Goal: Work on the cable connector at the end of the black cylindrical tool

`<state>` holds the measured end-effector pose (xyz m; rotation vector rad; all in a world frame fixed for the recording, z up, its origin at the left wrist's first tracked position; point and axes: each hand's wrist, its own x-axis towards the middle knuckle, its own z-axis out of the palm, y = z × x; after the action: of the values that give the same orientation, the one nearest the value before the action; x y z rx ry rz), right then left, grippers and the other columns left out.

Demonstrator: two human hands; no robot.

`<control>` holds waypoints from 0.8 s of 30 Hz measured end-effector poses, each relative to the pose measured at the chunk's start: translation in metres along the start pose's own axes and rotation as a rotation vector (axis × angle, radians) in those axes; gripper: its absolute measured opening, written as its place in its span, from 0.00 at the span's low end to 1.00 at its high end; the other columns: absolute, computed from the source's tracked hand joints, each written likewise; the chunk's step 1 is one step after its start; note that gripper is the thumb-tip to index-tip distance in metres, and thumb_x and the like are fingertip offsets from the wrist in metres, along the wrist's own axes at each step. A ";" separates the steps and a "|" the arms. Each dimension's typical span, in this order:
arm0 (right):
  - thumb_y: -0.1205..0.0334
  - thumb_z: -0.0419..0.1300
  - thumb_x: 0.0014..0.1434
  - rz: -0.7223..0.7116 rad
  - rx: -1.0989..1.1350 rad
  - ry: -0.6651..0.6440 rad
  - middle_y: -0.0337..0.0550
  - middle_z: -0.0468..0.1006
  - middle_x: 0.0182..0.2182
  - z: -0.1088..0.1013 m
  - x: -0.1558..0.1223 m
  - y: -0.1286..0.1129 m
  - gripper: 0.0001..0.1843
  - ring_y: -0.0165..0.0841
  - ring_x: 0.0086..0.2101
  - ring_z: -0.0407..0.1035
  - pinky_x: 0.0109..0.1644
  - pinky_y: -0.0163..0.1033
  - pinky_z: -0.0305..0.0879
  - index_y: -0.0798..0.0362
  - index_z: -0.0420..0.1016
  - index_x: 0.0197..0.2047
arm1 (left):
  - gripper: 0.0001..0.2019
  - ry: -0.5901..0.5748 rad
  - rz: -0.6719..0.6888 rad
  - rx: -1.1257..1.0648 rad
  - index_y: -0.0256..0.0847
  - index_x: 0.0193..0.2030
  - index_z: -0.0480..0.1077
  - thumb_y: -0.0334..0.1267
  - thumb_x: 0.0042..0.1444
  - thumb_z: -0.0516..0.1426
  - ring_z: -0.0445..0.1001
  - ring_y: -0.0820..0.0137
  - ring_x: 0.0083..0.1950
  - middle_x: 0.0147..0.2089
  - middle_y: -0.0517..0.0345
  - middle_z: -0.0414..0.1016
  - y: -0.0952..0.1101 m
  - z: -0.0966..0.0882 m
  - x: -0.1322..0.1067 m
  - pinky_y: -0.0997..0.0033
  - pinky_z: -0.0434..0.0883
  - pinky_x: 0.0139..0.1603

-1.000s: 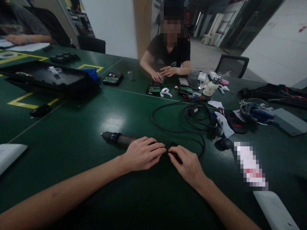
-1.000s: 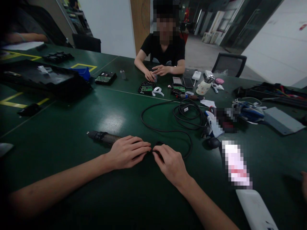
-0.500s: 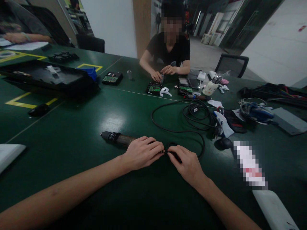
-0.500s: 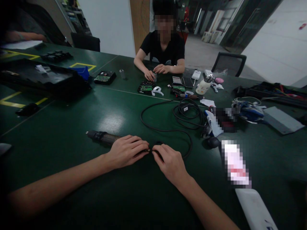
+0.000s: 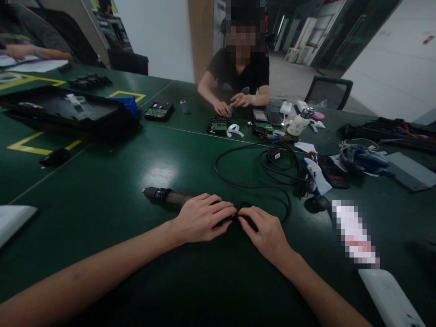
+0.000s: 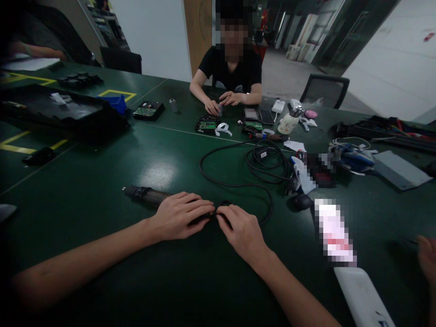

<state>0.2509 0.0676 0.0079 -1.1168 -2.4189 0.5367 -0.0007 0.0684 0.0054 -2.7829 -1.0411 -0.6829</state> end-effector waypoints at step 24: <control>0.62 0.55 0.73 -0.016 -0.015 0.015 0.44 0.79 0.43 -0.001 0.001 -0.001 0.07 0.37 0.42 0.75 0.46 0.41 0.71 0.48 0.73 0.51 | 0.13 0.020 0.023 0.021 0.45 0.57 0.73 0.43 0.71 0.54 0.76 0.67 0.50 0.56 0.59 0.79 0.000 -0.001 0.002 0.65 0.69 0.46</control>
<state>0.2500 0.0676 0.0095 -1.1032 -2.4205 0.5043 0.0000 0.0693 0.0067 -2.7602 -1.0058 -0.6913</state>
